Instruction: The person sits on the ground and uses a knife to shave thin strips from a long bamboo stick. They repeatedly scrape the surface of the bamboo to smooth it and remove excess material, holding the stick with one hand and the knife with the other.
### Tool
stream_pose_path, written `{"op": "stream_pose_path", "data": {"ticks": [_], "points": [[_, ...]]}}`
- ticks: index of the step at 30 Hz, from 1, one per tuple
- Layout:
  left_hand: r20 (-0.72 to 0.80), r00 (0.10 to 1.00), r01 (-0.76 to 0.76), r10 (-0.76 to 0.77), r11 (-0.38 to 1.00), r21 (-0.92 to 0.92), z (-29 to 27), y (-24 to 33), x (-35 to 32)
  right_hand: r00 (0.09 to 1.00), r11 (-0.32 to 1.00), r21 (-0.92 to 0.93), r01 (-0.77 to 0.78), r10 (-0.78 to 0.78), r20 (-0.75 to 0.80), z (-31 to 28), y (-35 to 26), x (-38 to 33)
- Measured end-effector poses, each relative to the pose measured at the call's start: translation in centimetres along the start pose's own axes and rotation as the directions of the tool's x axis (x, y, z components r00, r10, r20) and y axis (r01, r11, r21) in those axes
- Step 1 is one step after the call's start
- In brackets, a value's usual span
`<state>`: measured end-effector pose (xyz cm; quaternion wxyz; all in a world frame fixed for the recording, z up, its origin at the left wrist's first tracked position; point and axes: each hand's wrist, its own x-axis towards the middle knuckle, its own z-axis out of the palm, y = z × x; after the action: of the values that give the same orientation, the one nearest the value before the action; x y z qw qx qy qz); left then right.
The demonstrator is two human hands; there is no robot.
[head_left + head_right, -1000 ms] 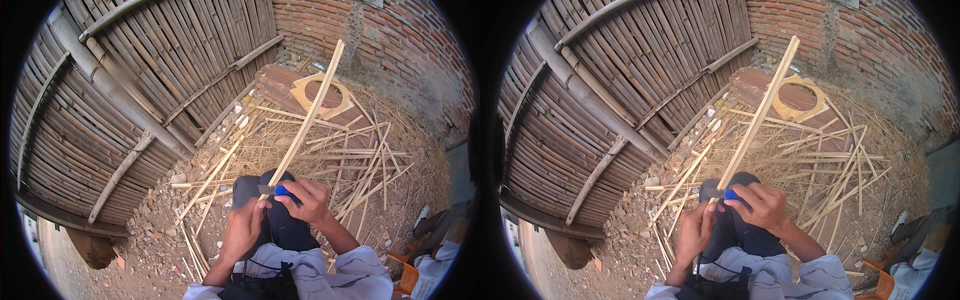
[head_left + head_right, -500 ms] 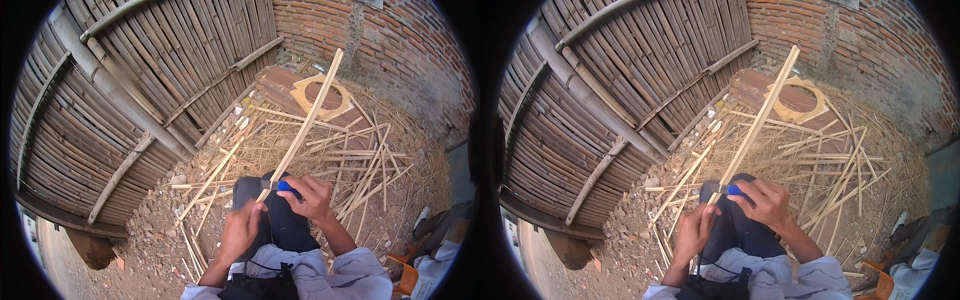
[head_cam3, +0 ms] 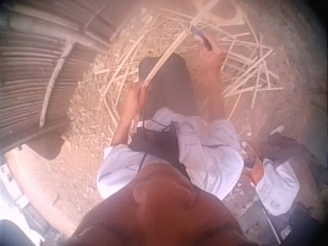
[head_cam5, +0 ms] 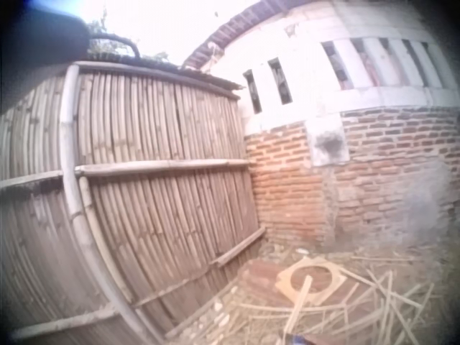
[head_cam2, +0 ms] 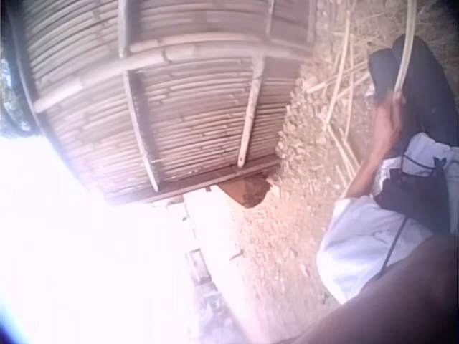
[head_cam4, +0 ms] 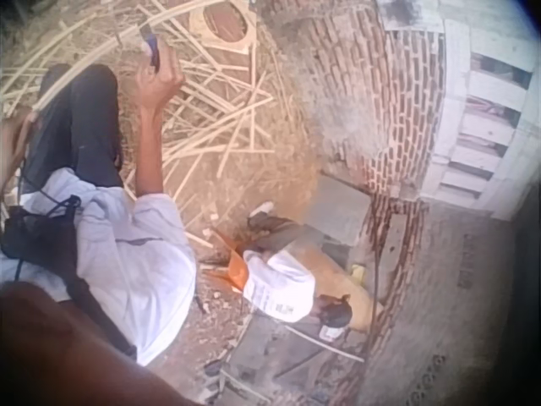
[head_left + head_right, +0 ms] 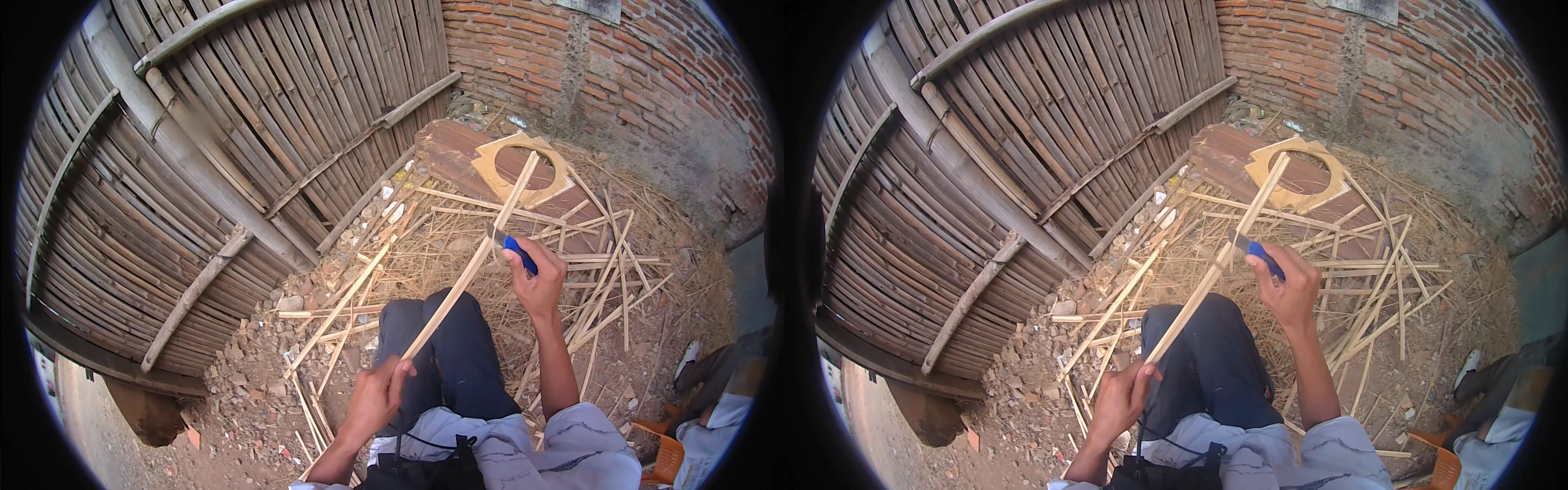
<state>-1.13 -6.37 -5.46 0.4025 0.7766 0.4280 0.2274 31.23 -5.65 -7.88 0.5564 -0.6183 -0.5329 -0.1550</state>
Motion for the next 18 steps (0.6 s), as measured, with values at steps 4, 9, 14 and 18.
{"op": "stream_pose_path", "data": {"ticks": [4,9,14,18], "points": [[0.084,0.993,0.077,-0.078,0.997,0.012,-0.9,-2.2,-1.4,0.973,0.978,-0.067,-0.195,0.184,-0.139,0.0,7.6,3.0],[0.041,0.985,0.169,-0.168,0.985,-0.017,-2.5,-5.9,-3.0,0.894,0.918,-0.066,-0.39,0.361,-0.267,-4.4,20.1,5.4],[0.063,0.962,0.274,-0.267,0.936,-0.222,-2.2,-7.8,-1.6,0.903,0.903,0.0,-0.43,0.43,0.016,-2.6,13.2,2.4],[0.105,0.967,0.253,-0.231,0.864,-0.435,-1.3,-5.5,0.7,0.914,0.922,0.111,-0.371,0.342,0.218,-0.8,3.2,-1.4]]}}
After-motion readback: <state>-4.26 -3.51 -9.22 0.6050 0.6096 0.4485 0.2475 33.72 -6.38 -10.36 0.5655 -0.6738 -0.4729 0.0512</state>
